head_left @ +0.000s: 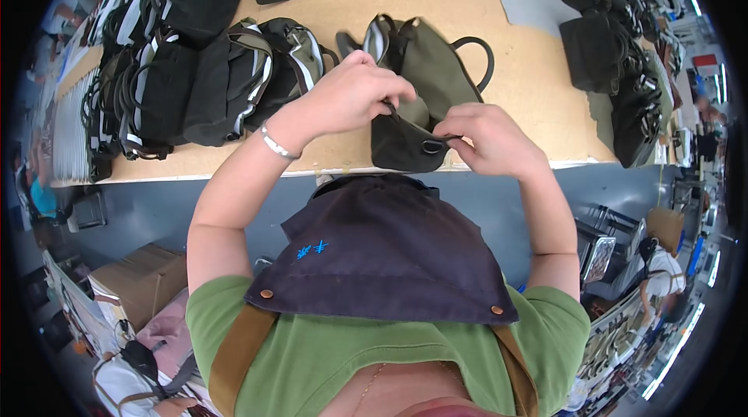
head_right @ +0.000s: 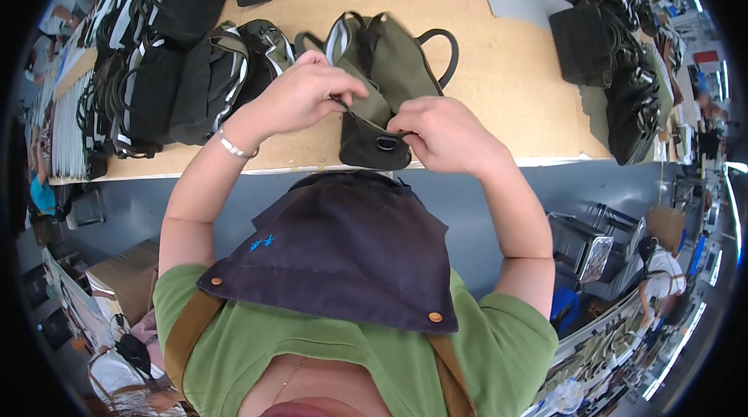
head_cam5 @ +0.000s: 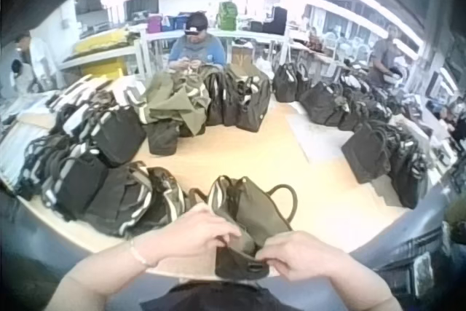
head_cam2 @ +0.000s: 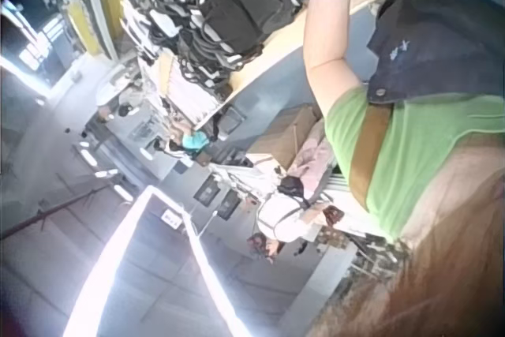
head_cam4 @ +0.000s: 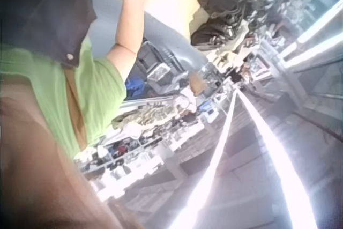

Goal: The person assembles small green bags at a workbench, repeatedly opening and closing zippers and buckles to check functionality. They handle multiple bags one at a time, adjusting straps and fasteners, and place finished units back on the table.

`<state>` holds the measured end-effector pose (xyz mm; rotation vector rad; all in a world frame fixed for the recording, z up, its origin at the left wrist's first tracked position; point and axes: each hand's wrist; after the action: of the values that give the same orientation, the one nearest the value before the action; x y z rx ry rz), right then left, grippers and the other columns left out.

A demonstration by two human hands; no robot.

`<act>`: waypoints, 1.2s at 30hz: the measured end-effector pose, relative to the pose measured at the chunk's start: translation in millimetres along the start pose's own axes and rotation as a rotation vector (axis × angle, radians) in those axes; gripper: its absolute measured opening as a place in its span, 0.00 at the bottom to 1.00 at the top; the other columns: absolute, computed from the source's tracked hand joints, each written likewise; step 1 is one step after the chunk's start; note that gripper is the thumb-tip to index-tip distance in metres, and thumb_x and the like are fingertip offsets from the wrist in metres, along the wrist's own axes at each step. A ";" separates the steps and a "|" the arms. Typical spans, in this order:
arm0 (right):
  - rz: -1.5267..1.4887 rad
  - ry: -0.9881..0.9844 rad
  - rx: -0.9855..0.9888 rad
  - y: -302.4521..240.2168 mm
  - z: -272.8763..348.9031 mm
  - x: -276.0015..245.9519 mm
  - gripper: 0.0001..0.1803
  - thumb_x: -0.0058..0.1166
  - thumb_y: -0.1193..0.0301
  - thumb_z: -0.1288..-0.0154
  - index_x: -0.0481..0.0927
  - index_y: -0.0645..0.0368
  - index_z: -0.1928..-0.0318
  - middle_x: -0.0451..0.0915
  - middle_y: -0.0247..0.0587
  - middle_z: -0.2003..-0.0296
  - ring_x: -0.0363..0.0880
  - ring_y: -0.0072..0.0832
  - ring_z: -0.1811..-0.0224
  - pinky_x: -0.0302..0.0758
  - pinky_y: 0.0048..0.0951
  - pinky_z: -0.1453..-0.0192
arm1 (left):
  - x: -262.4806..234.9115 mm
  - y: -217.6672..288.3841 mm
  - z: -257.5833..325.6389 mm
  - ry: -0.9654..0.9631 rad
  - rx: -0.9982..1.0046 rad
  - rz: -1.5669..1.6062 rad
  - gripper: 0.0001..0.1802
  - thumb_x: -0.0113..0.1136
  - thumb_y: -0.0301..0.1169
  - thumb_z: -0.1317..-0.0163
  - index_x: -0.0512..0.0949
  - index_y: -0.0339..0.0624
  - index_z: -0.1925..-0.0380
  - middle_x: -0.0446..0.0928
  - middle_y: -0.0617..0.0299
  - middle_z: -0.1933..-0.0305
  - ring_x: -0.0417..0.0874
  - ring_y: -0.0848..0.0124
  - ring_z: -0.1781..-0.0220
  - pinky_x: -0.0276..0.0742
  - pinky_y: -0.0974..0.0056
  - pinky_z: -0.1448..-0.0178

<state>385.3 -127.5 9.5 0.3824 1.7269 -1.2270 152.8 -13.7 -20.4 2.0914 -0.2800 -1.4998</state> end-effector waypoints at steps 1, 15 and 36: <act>-0.035 -0.010 0.046 6.4 2.8 3.5 0.12 0.54 0.81 0.52 0.81 0.61 0.64 0.78 0.43 0.71 0.78 0.43 0.67 0.75 0.39 0.65 | 8.9 -9.1 -2.2 -0.004 -0.026 0.040 0.11 0.65 0.27 0.48 0.80 0.50 0.63 0.79 0.67 0.72 0.79 0.68 0.62 0.63 0.61 0.44; -0.407 0.183 0.443 -23.9 8.0 2.7 0.06 0.60 0.76 0.41 0.81 0.62 0.62 0.77 0.34 0.76 0.75 0.20 0.75 0.73 0.23 0.71 | -15.3 20.9 -35.9 -0.151 -0.001 0.154 0.07 0.61 0.23 0.43 0.76 0.49 0.66 0.70 0.64 0.79 0.75 0.66 0.70 0.65 0.62 0.51; -0.865 -0.314 0.476 11.2 -4.8 -17.1 0.07 0.59 0.75 0.39 0.84 0.65 0.62 0.81 0.30 0.72 0.76 0.14 0.74 0.75 0.19 0.72 | -11.4 33.5 -33.4 -0.212 0.071 0.213 0.07 0.70 0.31 0.51 0.81 0.52 0.71 0.76 0.73 0.77 0.72 0.73 0.68 0.56 0.64 0.49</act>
<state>399.2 -114.0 17.6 -0.3318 1.3250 -2.1935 184.3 -25.9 14.6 1.8876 -0.6240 -1.6012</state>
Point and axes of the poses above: each hand's wrist, its own z-axis away from the middle knuckle, its own x-axis out of the palm, y = z × x
